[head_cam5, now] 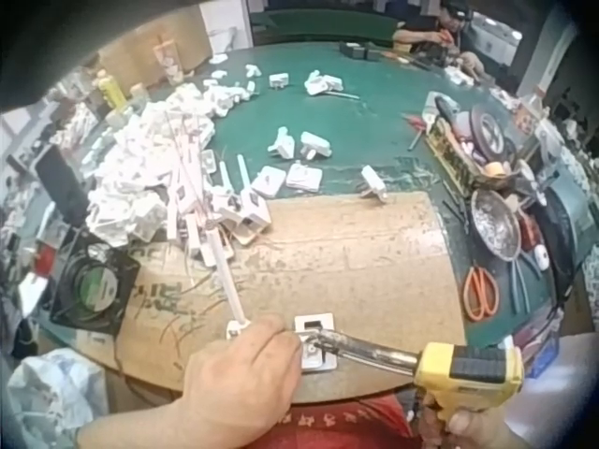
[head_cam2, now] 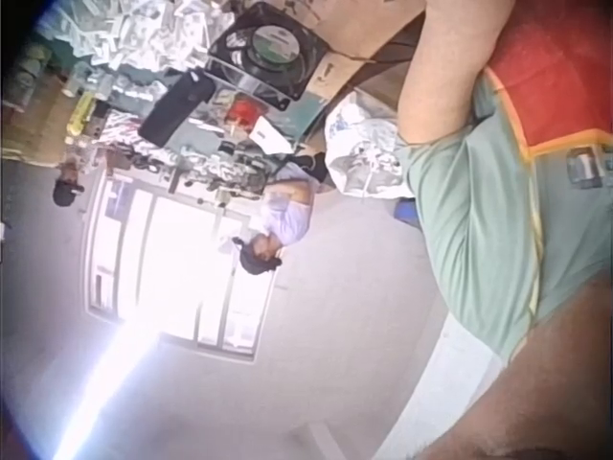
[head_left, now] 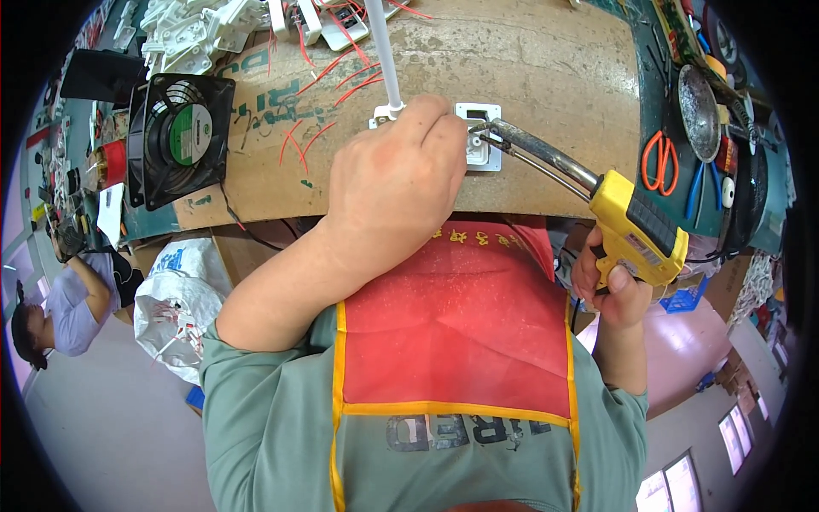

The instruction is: Assembling light fixture components using a glue gun at a factory workbench.

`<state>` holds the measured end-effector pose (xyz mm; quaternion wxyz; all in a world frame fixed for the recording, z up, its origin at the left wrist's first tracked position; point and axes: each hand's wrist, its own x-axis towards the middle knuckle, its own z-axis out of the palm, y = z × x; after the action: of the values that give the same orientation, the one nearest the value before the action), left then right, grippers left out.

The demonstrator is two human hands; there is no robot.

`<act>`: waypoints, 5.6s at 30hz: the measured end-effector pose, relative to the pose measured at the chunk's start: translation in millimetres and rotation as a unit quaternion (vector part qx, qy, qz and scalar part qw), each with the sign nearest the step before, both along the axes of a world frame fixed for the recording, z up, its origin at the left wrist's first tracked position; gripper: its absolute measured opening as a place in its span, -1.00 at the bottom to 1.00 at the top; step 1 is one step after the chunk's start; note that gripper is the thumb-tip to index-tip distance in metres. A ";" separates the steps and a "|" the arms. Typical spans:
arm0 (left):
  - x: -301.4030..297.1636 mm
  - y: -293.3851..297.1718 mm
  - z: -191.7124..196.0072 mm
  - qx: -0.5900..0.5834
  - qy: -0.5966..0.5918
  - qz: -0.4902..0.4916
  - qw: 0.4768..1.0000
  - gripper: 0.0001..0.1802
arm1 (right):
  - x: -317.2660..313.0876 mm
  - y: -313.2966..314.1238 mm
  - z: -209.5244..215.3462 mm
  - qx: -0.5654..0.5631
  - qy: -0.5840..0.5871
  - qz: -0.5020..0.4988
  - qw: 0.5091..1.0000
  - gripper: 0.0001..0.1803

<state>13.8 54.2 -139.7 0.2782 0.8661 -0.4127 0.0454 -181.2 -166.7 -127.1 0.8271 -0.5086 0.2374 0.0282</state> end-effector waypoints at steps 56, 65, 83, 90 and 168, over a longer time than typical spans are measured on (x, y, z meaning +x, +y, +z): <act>-2.2 -4.5 9.4 0.041 0.016 0.023 0.999 -0.93 | 4.3 -72.4 -12.2 -0.188 -0.146 -0.197 0.951 -0.29; 9.6 23.8 33.9 -0.028 0.008 0.014 0.999 -0.86 | 6.5 -38.6 -22.1 -0.129 -0.184 -0.120 0.967 -0.18; 37.2 91.2 12.7 0.070 0.131 0.159 0.976 -0.91 | 18.5 -10.3 -18.0 -0.120 -0.159 -0.062 0.978 -0.19; 38.1 85.8 7.4 0.101 0.075 0.136 0.983 -0.90 | 10.5 -3.7 -21.6 -0.105 -0.128 -0.063 0.984 -0.16; 17.1 54.2 -23.8 -0.103 -0.132 -0.047 0.985 -0.71 | -6.0 24.8 -31.5 -0.094 -0.021 0.193 0.976 -0.66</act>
<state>31.0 108.4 -163.5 0.3107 0.7990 -0.4792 0.1882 -187.2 -141.9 -158.5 0.7593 -0.6209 0.1192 0.1541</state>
